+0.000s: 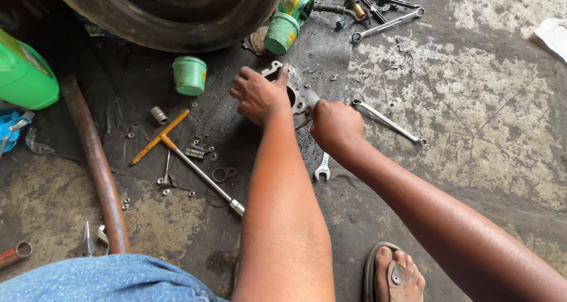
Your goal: The person is sitting on the floor of a workshop, using a wrench to tighten bolts on a metal engine cylinder head. They hold the part steady with one hand while turning the wrench with the other, working on the bolt holes around the central opening.
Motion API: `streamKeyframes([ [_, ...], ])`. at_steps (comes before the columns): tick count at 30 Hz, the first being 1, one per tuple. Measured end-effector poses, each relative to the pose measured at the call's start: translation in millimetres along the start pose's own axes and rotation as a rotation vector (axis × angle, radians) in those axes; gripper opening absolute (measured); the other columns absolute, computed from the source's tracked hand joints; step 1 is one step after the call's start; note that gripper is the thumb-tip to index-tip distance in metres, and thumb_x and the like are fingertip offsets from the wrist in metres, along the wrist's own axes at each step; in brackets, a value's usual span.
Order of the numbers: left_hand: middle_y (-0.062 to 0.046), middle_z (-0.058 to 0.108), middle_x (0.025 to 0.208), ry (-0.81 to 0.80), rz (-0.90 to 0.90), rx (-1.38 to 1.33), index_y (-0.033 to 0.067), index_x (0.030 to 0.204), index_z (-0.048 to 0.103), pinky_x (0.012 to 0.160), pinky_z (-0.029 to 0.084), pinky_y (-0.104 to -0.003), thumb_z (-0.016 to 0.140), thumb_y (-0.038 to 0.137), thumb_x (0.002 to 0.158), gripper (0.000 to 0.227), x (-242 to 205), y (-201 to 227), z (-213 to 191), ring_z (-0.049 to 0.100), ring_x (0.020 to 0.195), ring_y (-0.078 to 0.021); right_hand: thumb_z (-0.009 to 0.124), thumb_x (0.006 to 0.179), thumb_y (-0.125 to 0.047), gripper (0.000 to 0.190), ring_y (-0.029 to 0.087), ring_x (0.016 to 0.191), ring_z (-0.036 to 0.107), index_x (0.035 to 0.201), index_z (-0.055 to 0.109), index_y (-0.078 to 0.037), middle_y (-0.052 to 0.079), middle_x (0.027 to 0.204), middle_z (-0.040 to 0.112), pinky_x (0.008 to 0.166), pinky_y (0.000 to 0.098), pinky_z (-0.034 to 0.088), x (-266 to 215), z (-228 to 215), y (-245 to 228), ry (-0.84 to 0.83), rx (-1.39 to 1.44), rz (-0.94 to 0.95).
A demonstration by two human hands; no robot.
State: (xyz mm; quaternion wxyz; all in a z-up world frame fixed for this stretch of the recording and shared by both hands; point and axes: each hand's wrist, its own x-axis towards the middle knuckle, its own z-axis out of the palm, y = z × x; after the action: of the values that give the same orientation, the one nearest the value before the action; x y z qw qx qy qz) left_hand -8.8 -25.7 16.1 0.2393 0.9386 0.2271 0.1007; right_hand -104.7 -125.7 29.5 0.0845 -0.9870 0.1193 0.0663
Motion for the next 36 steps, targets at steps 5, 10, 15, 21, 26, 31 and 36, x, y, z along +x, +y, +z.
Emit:
streamKeyframes([
  [5,-0.016,0.063,0.127,-0.256,-0.196,0.018,0.0098,0.126,0.049,0.079,0.061,-0.05,0.08,0.077,0.066,0.095,7,3,-30,0.062,0.117,-0.0345,0.055,0.101,-0.035,0.032,0.038,0.077,0.074,0.098,0.073,-0.008,0.02,0.084,0.073,0.069,0.0513,0.059,5,5,10,0.042,0.015,-0.069],
  [10,-0.018,0.065,0.129,-0.405,-0.159,0.146,0.0095,0.139,0.043,0.096,0.051,-0.058,0.073,0.082,0.069,0.106,28,-4,-36,0.066,0.113,-0.0358,0.054,0.105,-0.039,0.038,0.044,0.078,0.07,0.094,0.074,-0.008,0.022,0.082,0.072,0.074,0.0542,0.055,13,0,41,0.048,0.101,-0.087],
  [15,-0.015,0.062,0.131,-0.102,-0.002,0.064,0.0093,0.125,0.059,0.097,0.049,-0.06,0.064,0.075,0.087,0.076,1,-22,-2,0.054,0.129,-0.0355,0.056,0.102,-0.037,0.035,0.045,0.079,0.069,0.094,0.075,-0.009,0.022,0.081,0.071,0.072,0.0554,0.053,16,8,47,0.134,0.14,-0.066],
  [21,-0.012,0.058,0.135,-0.125,0.07,-0.035,0.0113,0.122,0.06,0.096,0.048,-0.06,0.064,0.081,0.079,0.082,0,-25,-9,0.048,0.132,-0.0346,0.058,0.103,-0.03,0.026,0.034,0.061,0.069,0.093,0.07,-0.009,0.017,0.069,0.07,0.055,0.0489,0.052,7,34,43,0.278,0.046,-0.141],
  [26,-0.011,0.058,0.134,-0.174,0.159,-0.071,0.0108,0.124,0.057,0.095,0.049,-0.056,0.073,0.083,0.064,0.095,-1,-26,-19,0.049,0.131,-0.0329,0.054,0.109,-0.029,0.03,0.024,0.044,0.061,0.09,0.066,-0.009,0.008,0.059,0.066,0.04,0.0408,0.045,0,47,52,0.284,-0.062,-0.306],
  [31,-0.008,0.06,0.134,-0.205,0.154,-0.055,0.013,0.122,0.058,0.097,0.051,-0.053,0.078,0.077,0.066,0.087,-3,-27,-18,0.052,0.132,-0.0309,0.057,0.106,-0.026,0.022,0.023,0.044,0.061,0.091,0.067,-0.013,0.008,0.061,0.065,0.037,0.039,0.043,12,37,58,0.378,0.064,-0.206],
  [36,-0.01,0.057,0.133,-0.154,0.149,-0.042,0.012,0.122,0.052,0.092,0.051,-0.053,0.079,0.076,0.064,0.091,-1,-27,-13,0.051,0.128,-0.0333,0.057,0.108,-0.028,0.029,0.024,0.043,0.061,0.086,0.063,-0.01,0.007,0.062,0.066,0.041,0.0408,0.045,-5,39,45,0.371,-0.018,-0.453],
])
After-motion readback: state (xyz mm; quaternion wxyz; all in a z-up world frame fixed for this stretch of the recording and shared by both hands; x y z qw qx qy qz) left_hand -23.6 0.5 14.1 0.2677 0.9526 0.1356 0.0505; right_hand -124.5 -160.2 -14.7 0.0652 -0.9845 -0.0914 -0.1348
